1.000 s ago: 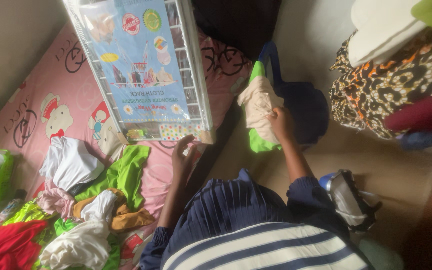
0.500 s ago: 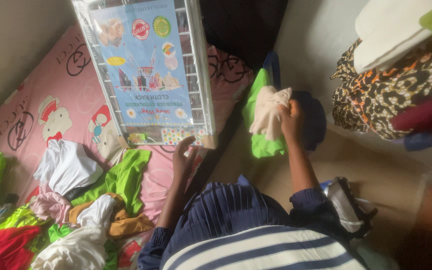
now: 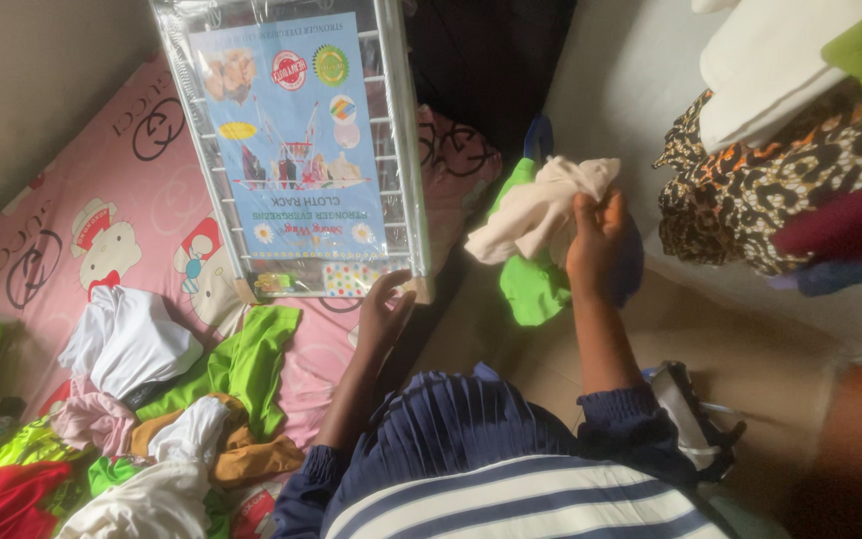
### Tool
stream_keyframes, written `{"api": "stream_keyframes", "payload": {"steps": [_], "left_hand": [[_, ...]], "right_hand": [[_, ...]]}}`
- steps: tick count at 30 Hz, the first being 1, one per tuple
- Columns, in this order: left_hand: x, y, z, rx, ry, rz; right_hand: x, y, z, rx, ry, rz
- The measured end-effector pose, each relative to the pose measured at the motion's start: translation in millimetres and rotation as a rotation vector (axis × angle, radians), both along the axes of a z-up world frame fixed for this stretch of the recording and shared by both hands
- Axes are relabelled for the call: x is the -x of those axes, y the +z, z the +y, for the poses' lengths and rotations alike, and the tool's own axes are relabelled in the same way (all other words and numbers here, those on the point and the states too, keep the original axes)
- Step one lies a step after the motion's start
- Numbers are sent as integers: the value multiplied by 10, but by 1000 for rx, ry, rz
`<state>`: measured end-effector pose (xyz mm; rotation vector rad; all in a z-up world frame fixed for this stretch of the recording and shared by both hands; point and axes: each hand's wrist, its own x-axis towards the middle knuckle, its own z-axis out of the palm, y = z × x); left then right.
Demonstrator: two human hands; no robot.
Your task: The person picks up several garments from a table, folds them individually by hand, and places them onto a bed before picking up a folded drying rack and moving it against a wall.
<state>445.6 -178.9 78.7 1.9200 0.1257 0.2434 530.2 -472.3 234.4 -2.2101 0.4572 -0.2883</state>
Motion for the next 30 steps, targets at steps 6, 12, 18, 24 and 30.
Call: {"api": "stream_keyframes", "payload": {"steps": [6,12,18,24,30], "left_hand": [[11,75,-57,-2,-78,-19],[36,305,-158,14,-59,65],[162,341,-192,75,-168,-18],[133,245,-207,-69,-281,-84],[200,406,-109,-173,-358,-266]], "right_hand": [[65,107,39,-372,111,-474],[138,-36,107,-615,324,-672],[209,-92,334,-859,623,-828],[384,-161,590,-1161,750,-687],[626,-199,797,-1252,873,-600]]}}
